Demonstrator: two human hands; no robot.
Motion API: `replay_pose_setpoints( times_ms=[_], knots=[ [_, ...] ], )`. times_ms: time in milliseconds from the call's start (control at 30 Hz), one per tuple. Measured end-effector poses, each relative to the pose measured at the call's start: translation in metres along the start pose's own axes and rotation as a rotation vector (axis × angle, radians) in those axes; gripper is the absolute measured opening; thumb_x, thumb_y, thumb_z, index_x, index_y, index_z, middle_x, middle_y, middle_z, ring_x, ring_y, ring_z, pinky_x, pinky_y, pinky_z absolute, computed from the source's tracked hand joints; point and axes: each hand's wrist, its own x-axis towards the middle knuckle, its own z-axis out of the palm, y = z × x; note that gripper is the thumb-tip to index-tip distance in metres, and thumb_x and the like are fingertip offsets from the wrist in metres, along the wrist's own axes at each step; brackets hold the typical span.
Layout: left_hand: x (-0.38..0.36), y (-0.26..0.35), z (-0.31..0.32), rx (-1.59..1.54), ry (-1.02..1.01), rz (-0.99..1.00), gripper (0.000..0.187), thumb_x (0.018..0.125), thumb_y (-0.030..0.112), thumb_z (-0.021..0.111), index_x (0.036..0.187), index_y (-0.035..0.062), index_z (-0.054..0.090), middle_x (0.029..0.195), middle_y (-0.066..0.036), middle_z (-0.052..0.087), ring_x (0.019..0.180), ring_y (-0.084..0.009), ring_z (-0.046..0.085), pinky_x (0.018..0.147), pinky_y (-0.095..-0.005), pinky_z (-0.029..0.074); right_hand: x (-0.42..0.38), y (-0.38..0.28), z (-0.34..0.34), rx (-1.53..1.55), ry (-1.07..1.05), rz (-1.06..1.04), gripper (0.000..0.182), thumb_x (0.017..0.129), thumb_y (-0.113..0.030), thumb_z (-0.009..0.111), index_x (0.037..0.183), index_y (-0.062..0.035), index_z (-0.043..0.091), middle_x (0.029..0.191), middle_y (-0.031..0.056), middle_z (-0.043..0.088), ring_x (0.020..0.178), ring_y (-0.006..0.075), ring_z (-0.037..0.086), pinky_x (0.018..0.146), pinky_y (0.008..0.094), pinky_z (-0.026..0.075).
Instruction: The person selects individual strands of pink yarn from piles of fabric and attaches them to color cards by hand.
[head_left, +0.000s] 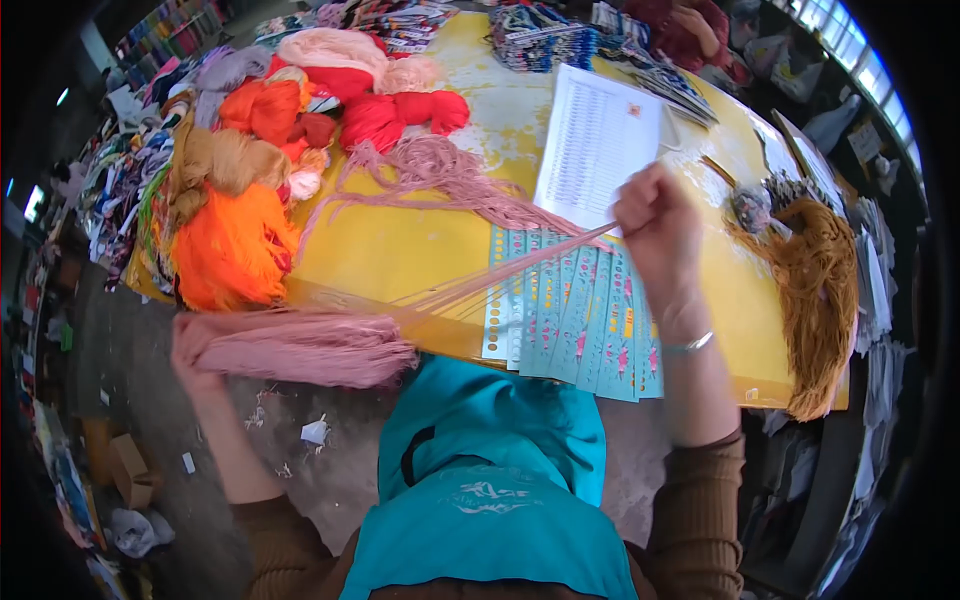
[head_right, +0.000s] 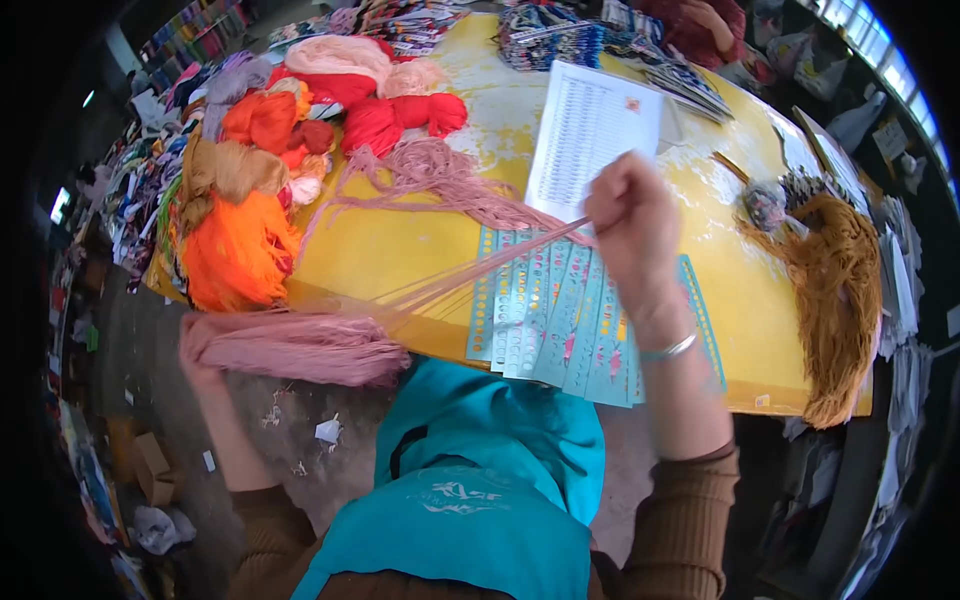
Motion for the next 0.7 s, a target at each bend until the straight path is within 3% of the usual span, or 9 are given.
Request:
replay_pose_setpoints(
  times_ms=[33,67,167,233,300,433,467,600,700],
  knots=[
    [-0.01,0.044,-0.022,0.077,0.066,0.061,0.035,0.096,0.009,0.044,0.062,0.0141,0.042,0.047,0.004,0.031,0.04,-0.0076,0.035,0.041,-0.0213,0.031,0.011,-0.031,-0.031,-0.072,-0.05,-0.054,0.022,0.092,-0.012,0.048,0.071,-0.009,0.045,0.061,-0.0034,0.036,0.051,0.0066,0.029,0.046,0.0224,0.023],
    [-0.022,0.085,-0.043,0.08,0.074,0.118,0.036,0.096,0.01,0.044,0.061,0.0153,0.041,0.047,0.003,0.03,0.04,-0.0076,0.034,0.041,-0.0222,0.03,0.017,-0.063,-0.045,-0.166,0.167,-0.177,0.021,0.092,-0.013,0.049,0.071,-0.0093,0.047,0.059,-0.004,0.035,0.047,0.0062,0.026,0.043,0.0228,0.02],
    [-0.04,0.147,-0.061,0.207,0.453,0.521,0.038,0.096,0.01,0.045,0.06,0.0177,0.038,0.047,0.003,0.029,0.04,-0.0075,0.031,0.041,-0.0239,0.026,0.014,-0.175,-0.099,-0.355,0.594,-0.445,0.021,0.09,-0.016,0.058,0.07,-0.0108,0.052,0.059,-0.0008,0.049,0.044,0.0073,0.033,0.039,0.0235,0.026],
    [-0.052,0.186,-0.075,0.235,0.398,0.626,0.037,0.097,0.012,0.046,0.061,0.0169,0.039,0.049,0.004,0.028,0.04,-0.0072,0.028,0.042,-0.024,0.024,-0.01,-0.258,-0.154,-0.357,0.652,-0.67,0.02,0.091,-0.017,0.058,0.072,-0.0106,0.055,0.061,-0.0005,0.049,0.044,0.0097,0.037,0.039,0.0246,0.029],
    [-0.042,0.171,-0.056,0.311,0.303,0.587,0.034,0.098,0.013,0.045,0.064,0.015,0.043,0.049,0.005,0.028,0.04,-0.0067,0.027,0.042,-0.0234,0.024,-0.037,-0.35,-0.201,-0.402,0.959,-0.932,0.013,0.091,-0.016,0.06,0.083,-0.0063,0.062,0.068,0.0014,0.054,0.045,0.0092,0.037,0.039,0.0253,0.03],
    [0.007,0.059,0.021,0.4,-0.098,0.322,0.024,0.1,0.018,0.044,0.086,0.0034,0.056,0.05,0.006,0.03,0.041,-0.0045,0.027,0.041,-0.0208,0.022,-0.095,-0.38,-0.163,-0.585,0.825,-1.236,0.011,0.094,-0.012,0.06,0.093,-0.0031,0.066,0.087,0.007,0.068,0.048,0.0033,0.037,0.041,0.0184,0.028],
    [0.026,0.022,0.036,0.42,-0.29,0.179,0.027,0.101,0.019,0.043,0.101,-0.0024,0.059,0.053,0.006,0.034,0.042,-0.0043,0.028,0.04,-0.0204,0.023,-0.098,-0.376,-0.16,-0.703,0.777,-1.22,0.013,0.093,-0.012,0.061,0.1,-0.0024,0.066,0.097,0.0089,0.07,0.049,0.0017,0.038,0.041,0.0155,0.028],
    [0.084,-0.127,0.078,0.277,-0.371,-0.009,0.051,0.098,0.016,0.041,0.146,0.0005,0.03,0.06,0.003,0.043,0.041,-0.0058,0.034,0.04,-0.0195,0.03,-0.09,-0.277,-0.125,-1.165,0.645,-0.775,0.021,0.094,-0.009,0.055,0.112,-0.0037,0.063,0.097,0.0068,0.069,0.054,0.0044,0.043,0.045,0.0183,0.037],
    [0.118,-0.232,0.128,0.17,-0.446,-0.244,0.055,0.097,0.016,0.043,0.148,0.0025,0.025,0.061,0.001,0.046,0.037,-0.0074,0.034,0.036,-0.0217,0.031,-0.079,-0.199,-0.13,-1.247,0.314,-0.313,0.016,0.09,-0.006,0.052,0.104,-0.0097,0.059,0.086,0.0023,0.068,0.057,0.0006,0.04,0.046,0.0162,0.03]
  ],
)
